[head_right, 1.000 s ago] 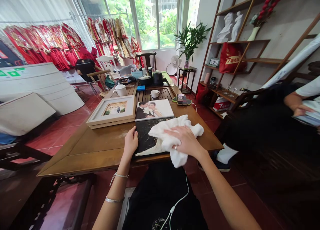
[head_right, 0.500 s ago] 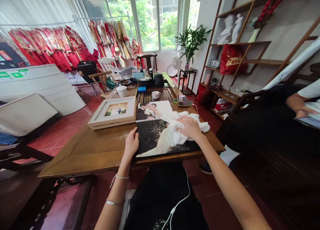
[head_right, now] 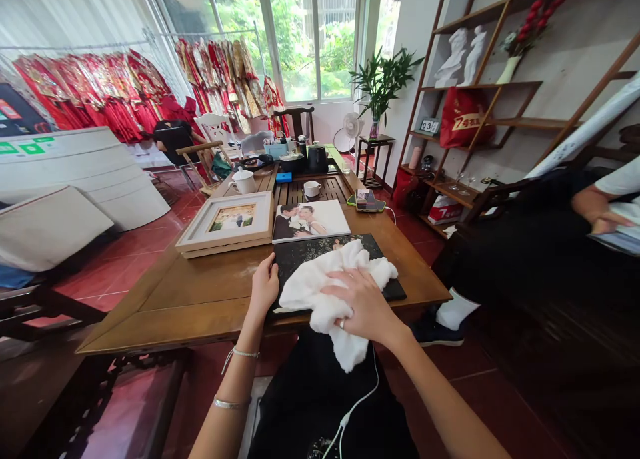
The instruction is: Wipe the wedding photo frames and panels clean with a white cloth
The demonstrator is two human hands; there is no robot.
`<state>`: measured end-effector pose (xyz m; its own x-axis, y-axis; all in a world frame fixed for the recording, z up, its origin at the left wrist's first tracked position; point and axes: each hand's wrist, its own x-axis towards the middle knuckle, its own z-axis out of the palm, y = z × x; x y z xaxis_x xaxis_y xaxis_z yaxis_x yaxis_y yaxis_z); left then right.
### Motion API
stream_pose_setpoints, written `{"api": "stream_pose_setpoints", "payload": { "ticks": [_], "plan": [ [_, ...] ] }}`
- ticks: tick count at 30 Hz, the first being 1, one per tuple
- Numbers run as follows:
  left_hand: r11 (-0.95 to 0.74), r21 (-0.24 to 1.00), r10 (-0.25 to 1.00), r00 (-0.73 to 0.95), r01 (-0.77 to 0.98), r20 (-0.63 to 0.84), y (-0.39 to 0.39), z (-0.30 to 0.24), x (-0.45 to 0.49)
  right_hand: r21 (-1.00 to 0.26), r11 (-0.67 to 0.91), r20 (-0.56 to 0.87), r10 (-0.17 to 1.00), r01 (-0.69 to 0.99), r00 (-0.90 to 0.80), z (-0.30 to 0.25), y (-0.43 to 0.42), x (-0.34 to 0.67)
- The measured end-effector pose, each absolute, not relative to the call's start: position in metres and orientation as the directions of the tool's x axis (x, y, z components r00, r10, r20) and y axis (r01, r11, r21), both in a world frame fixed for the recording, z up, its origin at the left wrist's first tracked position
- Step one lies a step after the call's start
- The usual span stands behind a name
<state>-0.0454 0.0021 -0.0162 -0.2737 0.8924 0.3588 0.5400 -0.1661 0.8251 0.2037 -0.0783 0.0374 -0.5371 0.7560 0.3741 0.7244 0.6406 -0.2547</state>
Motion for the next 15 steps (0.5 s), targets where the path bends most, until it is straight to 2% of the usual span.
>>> {"api": "stream_pose_setpoints", "payload": {
  "ticks": [3,9,12,15],
  "plan": [
    [-0.173,0.833,0.893,-0.273,0.525,0.357,0.002,-0.016,-0.045,-0.272,0.585,0.394,0.792,0.764,-0.466,0.032,-0.086,0.229],
    [-0.179,0.836,0.892,-0.272,0.519,0.36,0.002,-0.016,-0.045,-0.207,0.332,0.419,0.88,0.92,-0.224,0.025,-0.046,0.258],
    [-0.175,0.831,0.891,-0.274,0.528,0.361,0.002,-0.016,-0.045,-0.176,0.253,0.379,0.909,0.951,-0.172,0.032,-0.02,0.241],
    [-0.193,0.832,0.885,-0.273,0.52,0.376,0.002,-0.016,-0.045,-0.174,0.238,0.331,0.928,0.956,-0.171,0.042,-0.004,0.208]
  ]
}}
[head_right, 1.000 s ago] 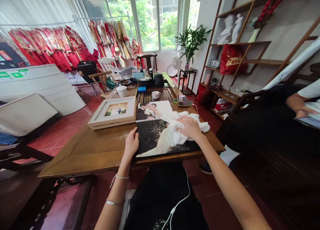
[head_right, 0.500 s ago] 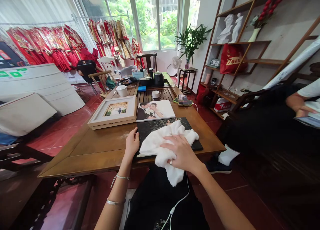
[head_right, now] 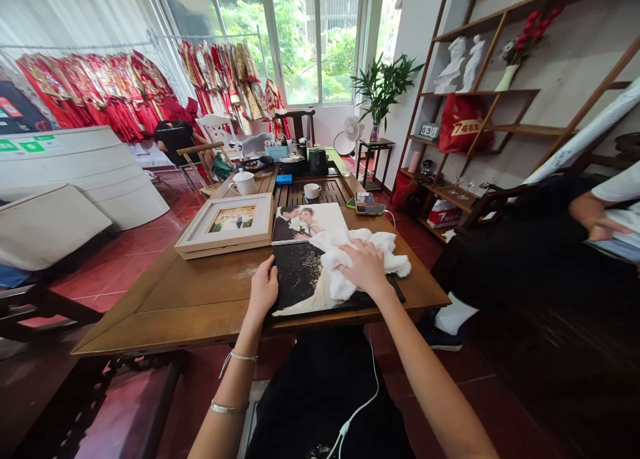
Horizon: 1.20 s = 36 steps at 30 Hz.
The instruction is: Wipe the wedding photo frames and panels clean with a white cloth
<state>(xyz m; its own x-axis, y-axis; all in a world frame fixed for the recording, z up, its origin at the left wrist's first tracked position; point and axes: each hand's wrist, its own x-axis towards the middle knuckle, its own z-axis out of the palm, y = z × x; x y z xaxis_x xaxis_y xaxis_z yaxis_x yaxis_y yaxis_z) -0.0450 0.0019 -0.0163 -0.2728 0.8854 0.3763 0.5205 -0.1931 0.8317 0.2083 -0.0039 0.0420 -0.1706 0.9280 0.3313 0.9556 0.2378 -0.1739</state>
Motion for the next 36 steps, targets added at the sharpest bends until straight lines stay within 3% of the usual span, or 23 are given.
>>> {"api": "stream_pose_setpoints", "payload": {
  "ticks": [8,14,17,23,28,32,36],
  "plan": [
    [-0.192,0.83,0.901,-0.242,0.524,0.36,-0.002,-0.013,-0.046,-0.229,0.448,0.299,0.877,0.864,-0.375,0.048,-0.02,0.134],
    [-0.173,0.836,0.907,-0.248,0.521,0.342,-0.001,-0.015,-0.048,-0.32,0.612,0.355,0.785,0.723,-0.507,0.042,-0.071,0.163],
    [-0.176,0.834,0.898,-0.262,0.523,0.353,0.0,-0.015,-0.046,-0.316,0.584,0.366,0.802,0.747,-0.472,0.037,-0.085,0.198],
    [-0.18,0.842,0.897,-0.268,0.508,0.353,-0.002,-0.013,-0.041,-0.238,0.313,0.397,0.895,0.92,-0.202,0.027,-0.055,0.249],
    [-0.172,0.838,0.905,-0.254,0.518,0.342,-0.003,-0.01,-0.042,-0.208,0.164,0.279,0.955,0.964,-0.102,0.044,-0.019,0.213],
    [-0.156,0.867,0.915,-0.26,0.473,0.307,-0.005,-0.006,-0.044,-0.234,0.225,0.193,0.964,0.946,-0.182,0.058,-0.005,0.156],
    [-0.098,0.904,0.936,-0.271,0.417,0.226,-0.007,-0.004,-0.046,-0.251,0.41,0.191,0.909,0.877,-0.371,0.06,-0.007,0.121]
  ]
}}
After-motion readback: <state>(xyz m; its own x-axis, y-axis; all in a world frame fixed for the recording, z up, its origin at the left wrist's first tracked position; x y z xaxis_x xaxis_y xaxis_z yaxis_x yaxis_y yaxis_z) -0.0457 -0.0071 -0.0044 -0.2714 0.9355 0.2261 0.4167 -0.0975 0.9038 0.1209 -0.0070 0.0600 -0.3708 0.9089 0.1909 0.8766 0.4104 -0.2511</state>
